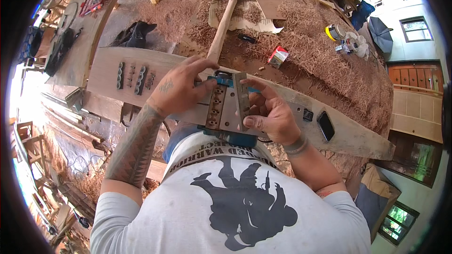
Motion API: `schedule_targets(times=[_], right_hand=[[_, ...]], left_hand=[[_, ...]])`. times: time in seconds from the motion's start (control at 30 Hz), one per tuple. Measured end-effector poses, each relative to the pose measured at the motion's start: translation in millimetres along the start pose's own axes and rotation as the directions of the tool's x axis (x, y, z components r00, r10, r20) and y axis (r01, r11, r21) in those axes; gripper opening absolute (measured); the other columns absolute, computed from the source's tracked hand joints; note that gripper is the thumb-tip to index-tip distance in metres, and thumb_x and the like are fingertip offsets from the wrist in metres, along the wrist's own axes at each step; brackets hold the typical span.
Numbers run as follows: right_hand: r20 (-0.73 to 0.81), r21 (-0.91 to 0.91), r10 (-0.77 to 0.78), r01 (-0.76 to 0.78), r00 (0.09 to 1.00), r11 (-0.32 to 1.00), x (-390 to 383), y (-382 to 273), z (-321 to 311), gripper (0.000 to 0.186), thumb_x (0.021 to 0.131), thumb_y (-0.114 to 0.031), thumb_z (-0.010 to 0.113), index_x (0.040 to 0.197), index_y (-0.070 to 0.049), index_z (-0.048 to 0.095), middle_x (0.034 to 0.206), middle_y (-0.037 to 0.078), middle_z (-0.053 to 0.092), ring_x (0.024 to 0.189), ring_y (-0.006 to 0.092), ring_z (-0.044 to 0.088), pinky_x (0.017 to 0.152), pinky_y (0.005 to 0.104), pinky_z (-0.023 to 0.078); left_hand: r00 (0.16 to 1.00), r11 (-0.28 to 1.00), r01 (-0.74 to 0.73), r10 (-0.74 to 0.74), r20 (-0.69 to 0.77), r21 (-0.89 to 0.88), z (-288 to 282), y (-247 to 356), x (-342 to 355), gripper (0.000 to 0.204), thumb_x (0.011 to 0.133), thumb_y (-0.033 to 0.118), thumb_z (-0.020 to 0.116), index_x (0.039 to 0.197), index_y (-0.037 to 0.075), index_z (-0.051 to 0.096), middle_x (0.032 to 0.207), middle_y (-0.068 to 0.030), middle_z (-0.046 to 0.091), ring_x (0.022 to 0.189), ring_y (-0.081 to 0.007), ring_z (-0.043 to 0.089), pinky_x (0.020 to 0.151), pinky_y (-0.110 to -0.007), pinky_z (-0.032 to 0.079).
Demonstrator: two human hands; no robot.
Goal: The person removes metal blades and securing plates from an electric planer's cutter head by hand, handles the individual components, and then places them back onto the tool.
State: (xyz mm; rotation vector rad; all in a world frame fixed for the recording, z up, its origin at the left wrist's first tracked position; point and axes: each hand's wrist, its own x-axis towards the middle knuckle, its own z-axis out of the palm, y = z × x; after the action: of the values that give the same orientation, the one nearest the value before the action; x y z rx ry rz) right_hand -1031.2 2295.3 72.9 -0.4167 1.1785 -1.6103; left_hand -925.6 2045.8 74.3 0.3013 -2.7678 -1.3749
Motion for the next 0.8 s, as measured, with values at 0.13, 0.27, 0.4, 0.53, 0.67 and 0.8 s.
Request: schedule_targets(times=[0.13,0.27,0.4,0.53,0.67,0.8], right_hand=[[0.025,0.046,-0.004,0.003,1.0,0.999,2.4,-0.1,0.2,0.079,0.086,0.006,0.075,0.155,-0.008,0.038,0.11,0.012,0.069,0.09,0.0218,0.074,0.083,0.0348,0.062],[0.002,0.05,-0.015,0.015,1.0,0.999,2.8,6.0,-1.4,0.064,0.088,0.007,0.073,0.145,-0.006,0.046,0.116,0.01,0.066,0.099,0.017,0.069,0.087,0.0339,0.06],[0.016,0.148,-0.035,0.033,0.999,0.988,4.0,6.5,-4.9,0.055,0.09,0.005,0.072,0.138,-0.005,0.049,0.117,0.011,0.067,0.105,0.0182,0.069,0.092,0.036,0.058],[0.039,0.177,-0.044,0.037,0.998,0.984,5.4,6.4,-5.3,0.053,0.09,0.006,0.071,0.137,-0.005,0.049,0.117,0.01,0.067,0.106,0.0183,0.069,0.093,0.0357,0.058],[0.025,0.087,-0.045,0.043,0.999,0.995,6.7,8.2,-0.7,0.054,0.09,0.006,0.07,0.138,-0.004,0.048,0.116,0.01,0.068,0.105,0.0184,0.07,0.092,0.0358,0.058],[0.021,0.134,-0.037,0.034,0.999,0.99,6.5,10.9,-6.5,0.053,0.091,0.004,0.071,0.138,-0.004,0.048,0.117,0.01,0.067,0.104,0.018,0.069,0.092,0.0353,0.058]], left_hand=[[0.993,0.998,-0.058,0.054,0.102,0.033,0.6,-26.7,26.1,0.035,0.091,0.024,0.075,0.122,0.007,0.073,0.104,-0.013,0.075,0.089,-0.03,0.07,0.087,-0.038,0.055],[0.978,0.999,-0.038,0.035,0.205,0.013,6.7,-45.2,47.3,0.031,0.092,0.027,0.076,0.112,0.004,0.076,0.094,-0.0132,0.075,0.087,-0.0261,0.07,0.084,-0.038,0.055],[0.951,0.986,0.12,-0.08,0.299,-0.117,6.2,-47.9,56.8,0.031,0.09,0.03,0.079,0.102,0.002,0.076,0.084,-0.0116,0.073,0.079,-0.0171,0.067,0.075,-0.035,0.054],[0.944,0.986,0.167,-0.152,0.293,-0.026,6.2,-32.3,60.5,0.042,0.081,0.039,0.085,0.09,-0.001,0.075,0.076,-0.0122,0.069,0.073,-0.0215,0.068,0.069,-0.037,0.054],[0.936,0.973,0.222,-0.195,0.294,-0.061,11.9,-42.9,63.5,0.047,0.076,0.044,0.089,0.085,0.0,0.074,0.07,-0.0102,0.066,0.07,-0.0198,0.066,0.067,-0.036,0.052],[0.948,0.974,0.203,-0.17,0.27,-0.1,15.2,-39.0,62.4,0.049,0.075,0.046,0.091,0.079,0.001,0.071,0.068,-0.0083,0.063,0.068,-0.0182,0.063,0.064,-0.035,0.051]])
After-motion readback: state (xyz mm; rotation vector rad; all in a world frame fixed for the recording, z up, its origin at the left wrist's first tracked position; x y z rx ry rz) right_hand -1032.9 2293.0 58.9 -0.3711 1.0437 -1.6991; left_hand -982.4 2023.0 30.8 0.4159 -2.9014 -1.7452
